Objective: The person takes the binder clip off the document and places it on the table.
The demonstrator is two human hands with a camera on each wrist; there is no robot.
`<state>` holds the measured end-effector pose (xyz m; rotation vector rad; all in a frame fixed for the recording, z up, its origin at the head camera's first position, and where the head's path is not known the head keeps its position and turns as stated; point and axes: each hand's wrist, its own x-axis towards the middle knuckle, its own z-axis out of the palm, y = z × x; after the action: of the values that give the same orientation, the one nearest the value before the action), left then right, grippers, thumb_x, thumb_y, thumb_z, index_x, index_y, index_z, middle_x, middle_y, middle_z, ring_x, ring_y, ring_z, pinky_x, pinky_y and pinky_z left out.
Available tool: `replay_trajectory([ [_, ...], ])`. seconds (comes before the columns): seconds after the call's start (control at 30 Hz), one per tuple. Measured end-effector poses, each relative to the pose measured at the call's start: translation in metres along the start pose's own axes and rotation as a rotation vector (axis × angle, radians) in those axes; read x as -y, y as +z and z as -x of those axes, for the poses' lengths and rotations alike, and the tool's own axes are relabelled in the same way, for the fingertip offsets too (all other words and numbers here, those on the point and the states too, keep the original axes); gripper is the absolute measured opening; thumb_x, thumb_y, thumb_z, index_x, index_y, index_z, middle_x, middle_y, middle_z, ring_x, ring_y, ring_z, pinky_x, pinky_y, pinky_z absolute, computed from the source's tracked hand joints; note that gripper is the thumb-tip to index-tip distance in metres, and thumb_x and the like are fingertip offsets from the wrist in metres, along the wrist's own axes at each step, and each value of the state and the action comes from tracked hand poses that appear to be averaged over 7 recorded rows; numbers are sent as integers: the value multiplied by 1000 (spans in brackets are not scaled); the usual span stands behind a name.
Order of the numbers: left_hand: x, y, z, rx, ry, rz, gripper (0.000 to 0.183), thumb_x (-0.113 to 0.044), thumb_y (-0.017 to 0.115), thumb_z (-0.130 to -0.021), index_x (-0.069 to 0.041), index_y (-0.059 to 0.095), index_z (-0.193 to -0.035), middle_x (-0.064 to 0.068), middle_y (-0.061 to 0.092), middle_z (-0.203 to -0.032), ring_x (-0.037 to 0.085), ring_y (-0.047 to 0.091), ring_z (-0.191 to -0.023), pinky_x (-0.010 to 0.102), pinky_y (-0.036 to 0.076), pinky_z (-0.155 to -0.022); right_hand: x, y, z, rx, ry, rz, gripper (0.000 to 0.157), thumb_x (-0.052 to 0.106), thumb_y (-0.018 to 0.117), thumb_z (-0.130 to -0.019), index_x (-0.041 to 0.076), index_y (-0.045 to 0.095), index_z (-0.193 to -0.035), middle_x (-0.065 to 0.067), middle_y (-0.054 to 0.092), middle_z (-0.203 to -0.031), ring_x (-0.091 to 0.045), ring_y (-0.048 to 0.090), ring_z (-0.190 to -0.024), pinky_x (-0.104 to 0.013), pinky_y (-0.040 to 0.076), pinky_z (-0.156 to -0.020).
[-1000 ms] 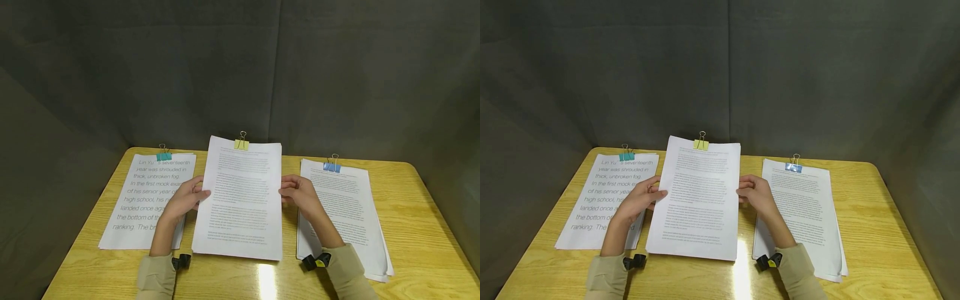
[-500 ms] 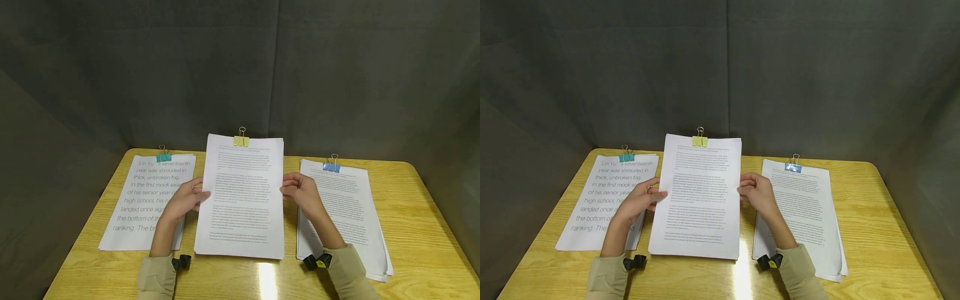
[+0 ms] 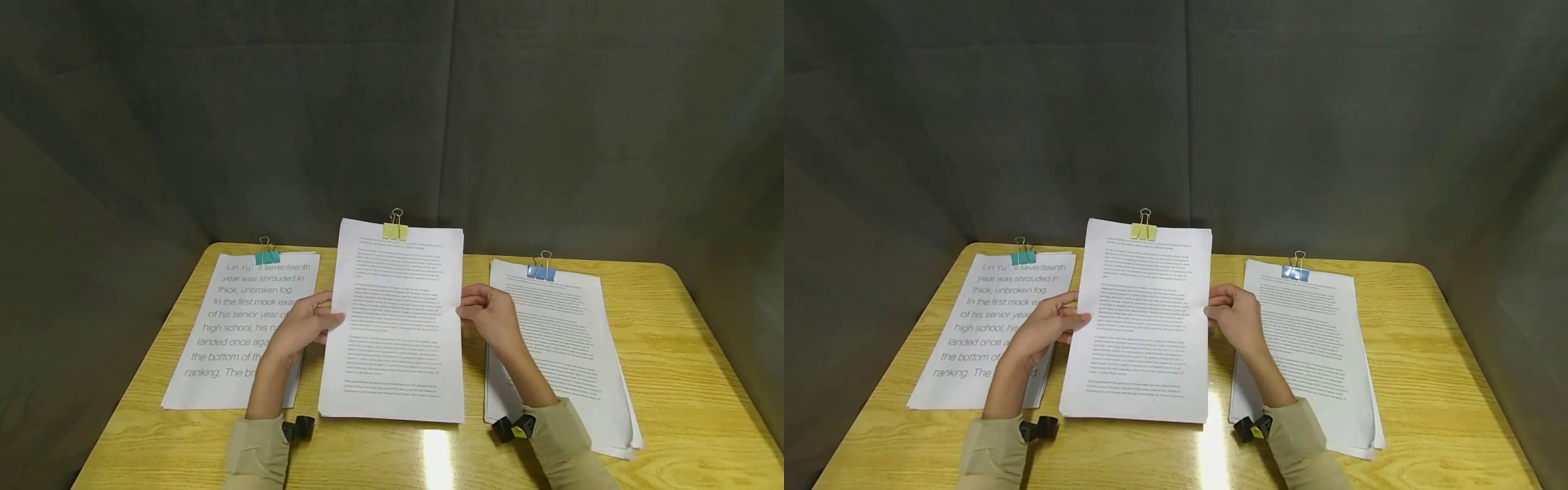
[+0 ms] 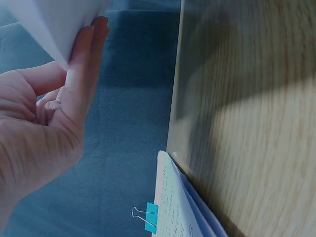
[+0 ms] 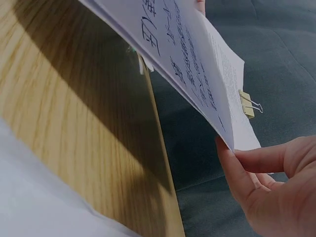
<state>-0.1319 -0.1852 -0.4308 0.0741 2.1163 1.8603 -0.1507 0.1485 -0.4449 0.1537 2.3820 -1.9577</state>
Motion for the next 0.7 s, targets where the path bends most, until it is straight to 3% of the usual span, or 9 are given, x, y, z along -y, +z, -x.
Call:
replay_trajectory([
  [0.13,1,1,0,1,7,2,44,3,57,-101,9,51,-144,23,75,-106,22,76,-78,33,61,-67,-5,-1,-2,47,27,-3,29,-9,68,-89,-14,64,-117,-15,69,-92,-12,65,-74,-30,61,-69],
  [0.43,4,1,-1,19,34,-14,43,3,56,-102,9,51,-145,25,73,-111,24,75,-82,30,59,-65,-16,-7,-6,247,130,-87,51,0,68,-95,-17,49,-139,-5,68,-92,-10,67,-73,-24,58,-63],
  [0.57,5,1,-1,23,40,-11,42,3,56,-103,10,52,-144,25,73,-112,24,76,-83,31,60,-66,-16,-8,-6,283,123,-126,40,-3,65,-97,-18,52,-132,-1,66,-88,-8,63,-70,-23,56,-61],
  [0.7,5,2,-3,37,43,5,43,3,56,-102,11,50,-144,27,73,-112,25,76,-83,34,61,-69,-13,-10,-5,232,98,-153,24,-6,65,-96,-15,58,-117,3,66,-82,-6,61,-68,-22,55,-60],
])
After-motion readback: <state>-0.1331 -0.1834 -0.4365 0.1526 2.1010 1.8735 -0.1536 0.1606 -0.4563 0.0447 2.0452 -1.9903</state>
